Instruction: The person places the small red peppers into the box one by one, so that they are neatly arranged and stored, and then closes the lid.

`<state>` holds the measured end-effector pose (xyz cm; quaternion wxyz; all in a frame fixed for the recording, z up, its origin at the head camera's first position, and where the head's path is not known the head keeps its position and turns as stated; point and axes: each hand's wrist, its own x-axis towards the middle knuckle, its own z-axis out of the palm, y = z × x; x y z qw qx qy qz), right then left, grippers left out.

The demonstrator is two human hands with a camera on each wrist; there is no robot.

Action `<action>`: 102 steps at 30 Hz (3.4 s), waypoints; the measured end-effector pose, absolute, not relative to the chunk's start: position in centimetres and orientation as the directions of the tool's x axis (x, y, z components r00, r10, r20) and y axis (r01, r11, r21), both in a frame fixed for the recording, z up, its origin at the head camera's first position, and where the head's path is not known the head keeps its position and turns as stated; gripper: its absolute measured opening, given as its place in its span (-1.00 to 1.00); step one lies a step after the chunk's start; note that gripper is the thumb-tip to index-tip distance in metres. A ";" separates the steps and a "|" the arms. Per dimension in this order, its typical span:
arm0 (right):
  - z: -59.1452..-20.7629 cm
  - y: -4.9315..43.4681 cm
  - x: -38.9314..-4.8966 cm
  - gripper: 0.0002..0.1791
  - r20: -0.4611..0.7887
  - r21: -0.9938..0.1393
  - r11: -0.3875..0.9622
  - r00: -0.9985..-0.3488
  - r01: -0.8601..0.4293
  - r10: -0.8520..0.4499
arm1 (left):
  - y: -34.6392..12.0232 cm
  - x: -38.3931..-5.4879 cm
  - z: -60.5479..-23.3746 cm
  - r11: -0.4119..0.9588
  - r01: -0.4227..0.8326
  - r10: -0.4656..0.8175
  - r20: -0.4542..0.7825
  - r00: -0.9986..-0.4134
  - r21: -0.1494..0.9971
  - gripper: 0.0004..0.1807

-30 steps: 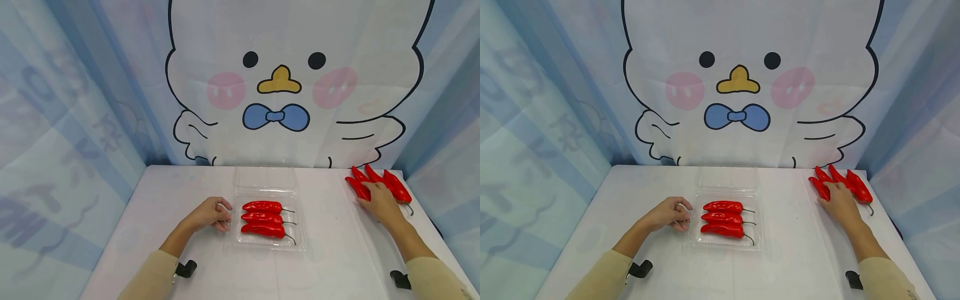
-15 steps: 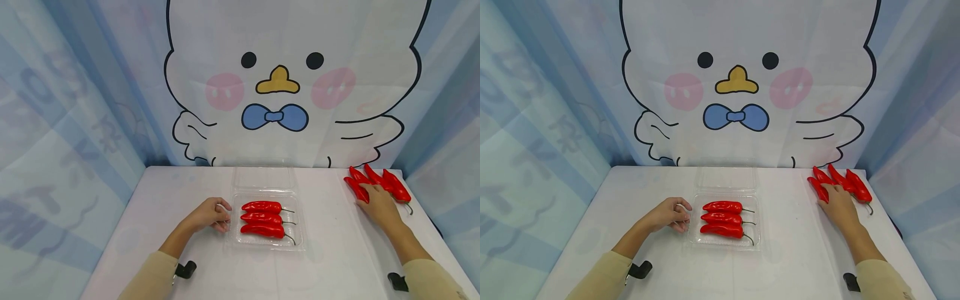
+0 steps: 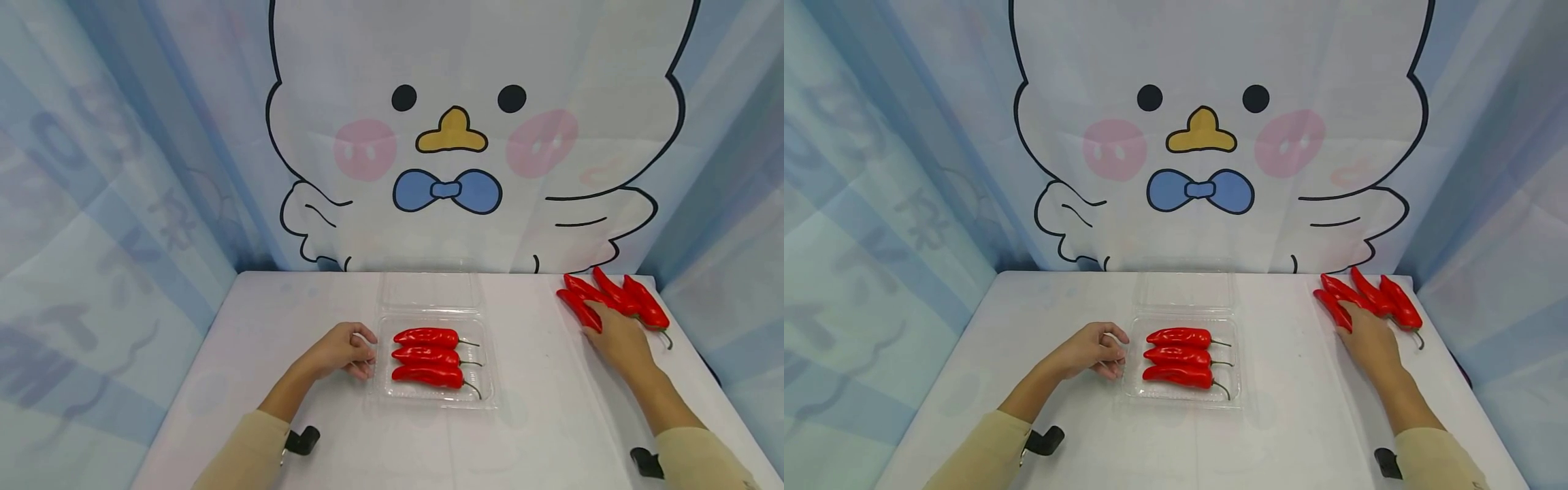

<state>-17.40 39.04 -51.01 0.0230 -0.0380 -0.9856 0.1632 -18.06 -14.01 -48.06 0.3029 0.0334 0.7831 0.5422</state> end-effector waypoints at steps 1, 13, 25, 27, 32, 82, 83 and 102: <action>-51.0 39.0 -17.4 -0.06 0.032 -0.325 0.943 -0.996 0.066 0.081 | -14.0 -18.1 -48.1 0.407 -0.280 0.380 -0.440 -0.814 0.869 -0.70; -50.7 38.7 -16.8 -0.03 -0.001 -0.375 0.924 -0.997 0.073 0.078 | -14.1 -18.2 -48.3 0.411 -0.276 0.381 -0.438 -0.814 0.869 -0.72; -50.9 39.8 -16.4 -0.08 -0.034 -0.418 0.906 -0.998 0.064 0.055 | -14.2 -18.3 -48.4 0.404 -0.277 0.389 -0.438 -0.811 0.872 -0.72; -50.7 39.8 -16.3 -0.08 -0.035 -0.416 0.907 -0.998 0.060 0.051 | -14.2 -18.3 -48.3 0.402 -0.275 0.390 -0.434 -0.812 0.874 -0.72; -50.1 39.8 -16.0 -0.09 -0.034 -0.397 0.917 -0.999 0.038 0.026 | -14.1 -18.4 -48.1 0.398 -0.278 0.388 -0.435 -0.813 0.874 -0.72; -42.7 31.9 -14.8 -0.18 0.142 -0.328 0.873 -0.932 -0.362 -0.333 | -14.1 -18.4 -48.3 0.388 -0.276 0.405 -0.431 -0.806 0.879 -0.69; -42.6 31.7 -14.8 -0.18 0.142 -0.325 0.871 -0.930 -0.368 -0.340 | -14.1 -18.4 -48.3 0.390 -0.275 0.403 -0.432 -0.807 0.879 -0.70; -41.1 26.9 -15.0 -0.25 0.053 -0.357 0.841 -0.907 -0.407 -0.417 | -14.1 -18.4 -48.3 0.396 -0.277 0.397 -0.435 -0.808 0.875 -0.69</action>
